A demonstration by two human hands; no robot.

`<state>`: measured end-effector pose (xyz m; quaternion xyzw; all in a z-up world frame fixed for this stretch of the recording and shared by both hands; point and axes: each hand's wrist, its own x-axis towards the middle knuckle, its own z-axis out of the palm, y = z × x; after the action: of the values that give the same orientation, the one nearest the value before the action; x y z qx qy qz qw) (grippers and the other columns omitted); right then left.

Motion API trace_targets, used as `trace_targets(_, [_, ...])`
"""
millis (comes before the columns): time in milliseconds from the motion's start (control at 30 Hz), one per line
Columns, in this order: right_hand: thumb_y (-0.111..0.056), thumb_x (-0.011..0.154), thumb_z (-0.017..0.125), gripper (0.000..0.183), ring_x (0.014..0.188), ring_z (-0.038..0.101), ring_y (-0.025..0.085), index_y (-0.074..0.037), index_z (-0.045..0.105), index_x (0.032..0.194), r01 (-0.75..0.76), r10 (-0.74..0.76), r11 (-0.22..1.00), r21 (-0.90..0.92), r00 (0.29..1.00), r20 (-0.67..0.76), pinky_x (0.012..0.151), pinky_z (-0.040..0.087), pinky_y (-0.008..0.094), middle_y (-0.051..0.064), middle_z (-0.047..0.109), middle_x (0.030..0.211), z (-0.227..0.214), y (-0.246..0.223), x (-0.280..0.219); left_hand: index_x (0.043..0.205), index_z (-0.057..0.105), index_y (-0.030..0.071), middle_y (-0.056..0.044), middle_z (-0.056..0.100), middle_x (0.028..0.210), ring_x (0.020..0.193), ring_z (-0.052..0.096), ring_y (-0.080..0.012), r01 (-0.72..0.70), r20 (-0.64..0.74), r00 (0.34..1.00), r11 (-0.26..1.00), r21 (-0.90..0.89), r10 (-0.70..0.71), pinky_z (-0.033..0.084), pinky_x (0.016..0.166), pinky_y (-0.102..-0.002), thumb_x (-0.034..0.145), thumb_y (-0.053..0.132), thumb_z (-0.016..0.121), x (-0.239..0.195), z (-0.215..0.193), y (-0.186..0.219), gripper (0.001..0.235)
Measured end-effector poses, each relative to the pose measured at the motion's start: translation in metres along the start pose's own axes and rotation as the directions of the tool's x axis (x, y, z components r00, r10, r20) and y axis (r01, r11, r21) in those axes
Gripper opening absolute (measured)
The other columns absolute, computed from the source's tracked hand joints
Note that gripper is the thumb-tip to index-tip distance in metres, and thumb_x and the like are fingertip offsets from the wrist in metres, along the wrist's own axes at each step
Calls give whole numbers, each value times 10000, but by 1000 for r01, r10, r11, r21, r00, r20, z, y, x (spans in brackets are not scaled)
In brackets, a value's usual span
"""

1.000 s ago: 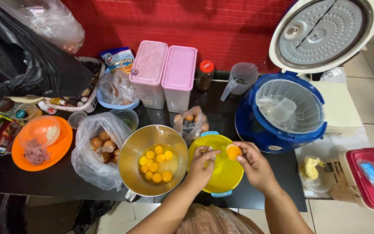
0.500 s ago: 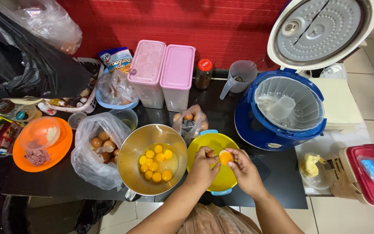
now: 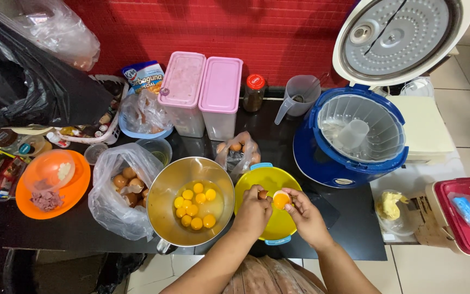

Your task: Cracking eggs into a bowl for baking.

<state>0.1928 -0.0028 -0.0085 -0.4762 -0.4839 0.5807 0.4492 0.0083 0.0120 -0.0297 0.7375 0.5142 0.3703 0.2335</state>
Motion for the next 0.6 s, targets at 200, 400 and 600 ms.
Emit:
trace_targets(200, [9,977,573,425,1258,586,170,-14,521,1398,3,-4,1000,11,1000,22,1089,432,308,86,634,1338,-5,13,2,1049,747,-37,-190,583,1197,1120,567,-371,75,75,995,989,-130,-65,477,960,-413,716,116,840,6,-32,26,378])
trace_targets(400, [-1,980,571,434,1260,580,172,-9,510,1409,-7,7,1000,17,999,34,1095,431,313,87,626,1351,-1,11,1,794,766,23,-121,647,1149,1071,616,-316,47,85,996,996,-71,-41,535,926,-383,798,84,774,-2,-3,0,61])
trace_targets(600, [-14,978,570,437,1258,584,167,-14,508,1410,-43,43,999,2,999,23,1089,437,312,82,633,1343,-1,13,1,764,762,18,-146,641,1123,1038,605,-345,3,63,998,999,-53,0,527,886,-409,817,62,741,-2,-9,8,72])
